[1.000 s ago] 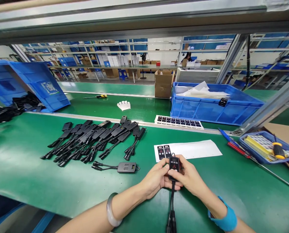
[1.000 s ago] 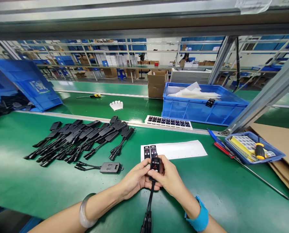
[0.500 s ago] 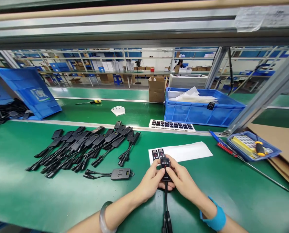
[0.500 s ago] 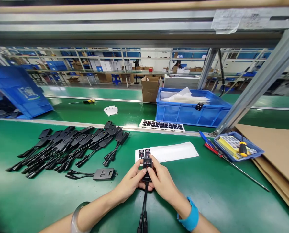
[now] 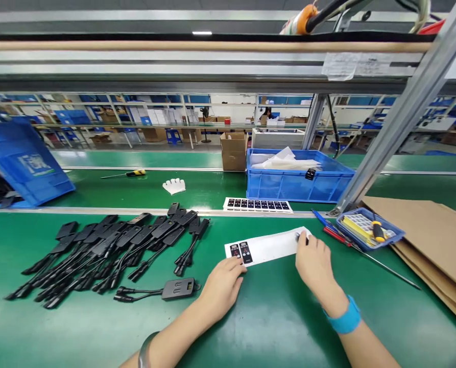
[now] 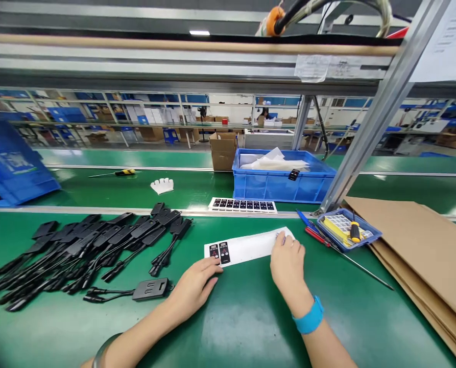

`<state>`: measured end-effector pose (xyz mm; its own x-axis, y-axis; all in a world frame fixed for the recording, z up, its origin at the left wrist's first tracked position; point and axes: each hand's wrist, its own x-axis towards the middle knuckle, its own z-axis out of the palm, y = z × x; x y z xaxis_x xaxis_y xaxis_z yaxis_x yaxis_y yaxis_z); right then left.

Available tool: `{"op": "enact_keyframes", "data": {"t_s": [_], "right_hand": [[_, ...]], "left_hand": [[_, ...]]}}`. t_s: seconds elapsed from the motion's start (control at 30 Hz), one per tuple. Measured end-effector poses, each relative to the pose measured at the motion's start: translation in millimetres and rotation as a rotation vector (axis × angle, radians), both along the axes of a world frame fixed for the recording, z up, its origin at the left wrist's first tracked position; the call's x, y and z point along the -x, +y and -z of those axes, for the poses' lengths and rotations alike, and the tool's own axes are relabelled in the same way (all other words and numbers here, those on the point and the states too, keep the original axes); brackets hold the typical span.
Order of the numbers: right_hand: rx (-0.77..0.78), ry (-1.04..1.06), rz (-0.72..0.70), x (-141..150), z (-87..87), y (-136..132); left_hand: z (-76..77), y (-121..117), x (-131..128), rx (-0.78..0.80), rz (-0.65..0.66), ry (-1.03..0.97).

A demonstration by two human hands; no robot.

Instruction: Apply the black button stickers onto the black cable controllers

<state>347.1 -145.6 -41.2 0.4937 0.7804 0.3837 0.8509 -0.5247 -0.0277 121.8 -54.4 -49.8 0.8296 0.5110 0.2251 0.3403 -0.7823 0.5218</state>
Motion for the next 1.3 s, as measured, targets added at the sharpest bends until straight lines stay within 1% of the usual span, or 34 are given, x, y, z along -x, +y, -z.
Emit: {"op": "enact_keyframes", "data": {"t_s": [0.03, 0.07, 0.17, 0.2, 0.23, 0.37, 0.47, 0.53, 0.6, 0.7, 0.77, 0.83, 0.9, 0.97, 1.03, 1.1, 1.17, 1.23, 1.27, 1.3], "right_hand": [[-0.034, -0.014, -0.03, -3, 2.2, 1], [-0.063, 0.002, -0.103, -4, 5.4, 3], [-0.115, 0.216, -0.428, 7, 16.7, 14], [-0.117, 0.275, -0.498, 12, 20.2, 19], [-0.113, 0.309, -0.538, 17, 23.1, 23], [-0.087, 0.332, -0.587, 27, 28.7, 35], [-0.084, 0.348, -0.61, 28, 27.6, 37], [-0.108, 0.368, -0.631, 28, 24.9, 35], [-0.207, 0.42, -0.672, 28, 20.7, 33], [-0.468, 0.585, -0.706, 28, 12.2, 29], [-0.634, 0.701, -0.654, 28, 6.1, 25], [-0.742, 0.803, -0.577, 28, 0.7, 20], [-0.769, 0.885, -0.525, 29, -3.1, 16], [-0.744, 0.94, -0.509, 31, -4.9, 13], [-0.715, 0.967, -0.513, 34, -5.3, 10], [-0.702, 0.993, -0.52, 36, -5.1, 8], [-0.714, 1.022, -0.518, 38, -4.8, 7], [-0.748, 1.058, -0.517, 38, -4.6, 6], [-0.768, 1.077, -0.52, 38, -4.5, 5], [-0.787, 1.098, -0.526, 38, -4.3, 5]], "left_hand": [[2.3, 0, 0, -0.018, 0.031, 0.019], [4.5, -1, -1, -0.022, 0.064, 0.024], [9.2, -4, -3, -0.011, 0.125, 0.005], [9.7, -5, -3, -0.006, 0.133, -0.001], [9.7, -5, -3, -0.003, 0.138, -0.008], [6.8, -3, -3, -0.005, 0.163, -0.045], [4.3, -2, -3, -0.011, 0.158, -0.057], [3.3, -3, -3, -0.005, 0.149, -0.073], [2.5, -5, -3, -0.003, 0.147, -0.095], [0.4, -2, -2, -0.034, 0.141, -0.074], [-2.8, 6, -2, -0.064, 0.087, -0.036], [-7.4, 23, 0, -0.096, -0.051, -0.024], [-12.2, 46, 4, -0.132, -0.261, -0.039], [-15.9, 69, 11, -0.156, -0.47, -0.049], [-18.3, 87, 19, -0.155, -0.593, -0.048], [-20.7, 96, 25, -0.138, -0.627, -0.059], [-25.2, 94, 26, -0.103, -0.619, -0.093], [-32.3, 83, 24, -0.059, -0.591, -0.135], [-36.4, 75, 22, -0.016, -0.56, -0.166], [-40.5, 66, 19, 0.07, -0.511, -0.22]]}}
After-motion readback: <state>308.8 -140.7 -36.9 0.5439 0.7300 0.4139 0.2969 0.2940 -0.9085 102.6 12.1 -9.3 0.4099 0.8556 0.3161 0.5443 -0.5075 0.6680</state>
